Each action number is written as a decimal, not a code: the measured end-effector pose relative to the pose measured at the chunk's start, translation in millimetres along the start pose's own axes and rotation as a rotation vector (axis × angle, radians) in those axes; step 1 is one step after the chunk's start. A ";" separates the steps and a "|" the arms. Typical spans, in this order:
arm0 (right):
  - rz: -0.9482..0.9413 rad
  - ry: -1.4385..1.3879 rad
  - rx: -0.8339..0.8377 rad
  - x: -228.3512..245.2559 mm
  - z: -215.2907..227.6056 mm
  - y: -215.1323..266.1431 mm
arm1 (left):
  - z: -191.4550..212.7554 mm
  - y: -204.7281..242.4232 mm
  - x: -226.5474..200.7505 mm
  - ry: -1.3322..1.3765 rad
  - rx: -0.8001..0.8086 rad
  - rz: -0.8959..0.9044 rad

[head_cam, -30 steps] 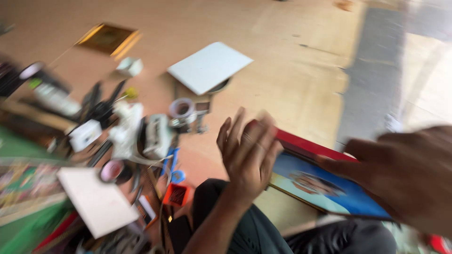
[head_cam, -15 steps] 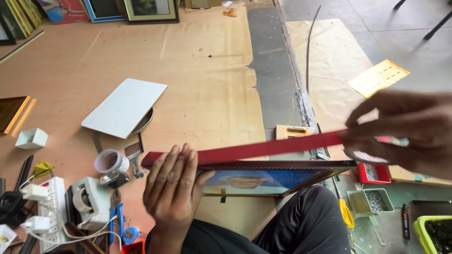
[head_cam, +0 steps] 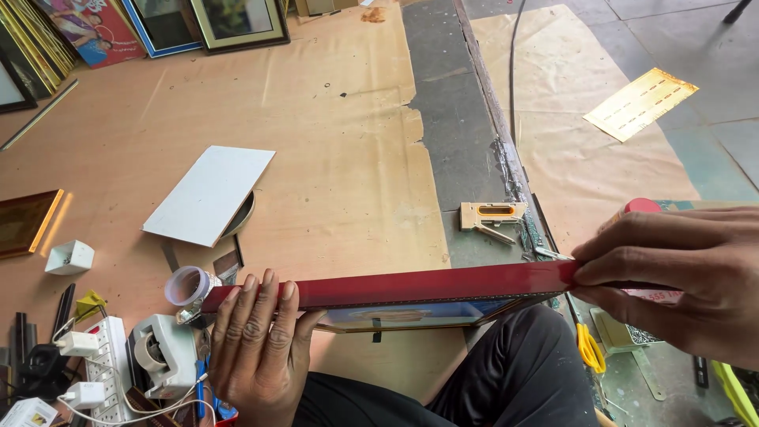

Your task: Applying adhesive tape to the edges of a picture frame to secure the backing.

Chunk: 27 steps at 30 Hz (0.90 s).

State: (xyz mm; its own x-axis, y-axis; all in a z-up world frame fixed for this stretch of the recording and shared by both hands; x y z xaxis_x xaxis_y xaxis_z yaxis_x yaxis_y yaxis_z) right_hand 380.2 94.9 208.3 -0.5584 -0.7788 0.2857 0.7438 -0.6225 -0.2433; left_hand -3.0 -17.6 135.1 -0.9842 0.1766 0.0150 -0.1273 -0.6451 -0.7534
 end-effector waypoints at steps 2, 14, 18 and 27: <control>-0.039 -0.020 0.036 -6.0 -5.0 2.9 | -0.3 -1.1 0.6 0.000 0.058 -0.024; -0.020 -0.021 0.089 -15.3 -19.9 11.8 | -2.6 9.3 1.4 0.016 0.033 0.024; 0.019 -0.011 0.077 -15.9 -20.3 11.4 | -1.1 6.7 1.3 0.001 0.058 0.011; 0.063 -0.082 -0.104 -26.7 -34.6 10.8 | -3.7 -18.6 -24.6 -0.016 0.030 -0.022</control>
State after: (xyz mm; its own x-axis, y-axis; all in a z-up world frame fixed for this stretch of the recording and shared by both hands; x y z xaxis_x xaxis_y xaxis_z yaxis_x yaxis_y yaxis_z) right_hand 390.4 106.4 166.0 -0.4766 -0.8107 0.3400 0.7323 -0.5801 -0.3568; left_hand 24.0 -7.3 146.3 -0.9828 0.1796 0.0423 -0.1528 -0.6634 -0.7325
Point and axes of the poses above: each hand's wrist, its own y-axis away from the middle knuckle, its own z-axis out of the back of the hand, x = y × z, the point moved 3 cm from there along -y, towards the middle knuckle, and after that the axes turned 7 degrees about x, right-handed, at the moved point
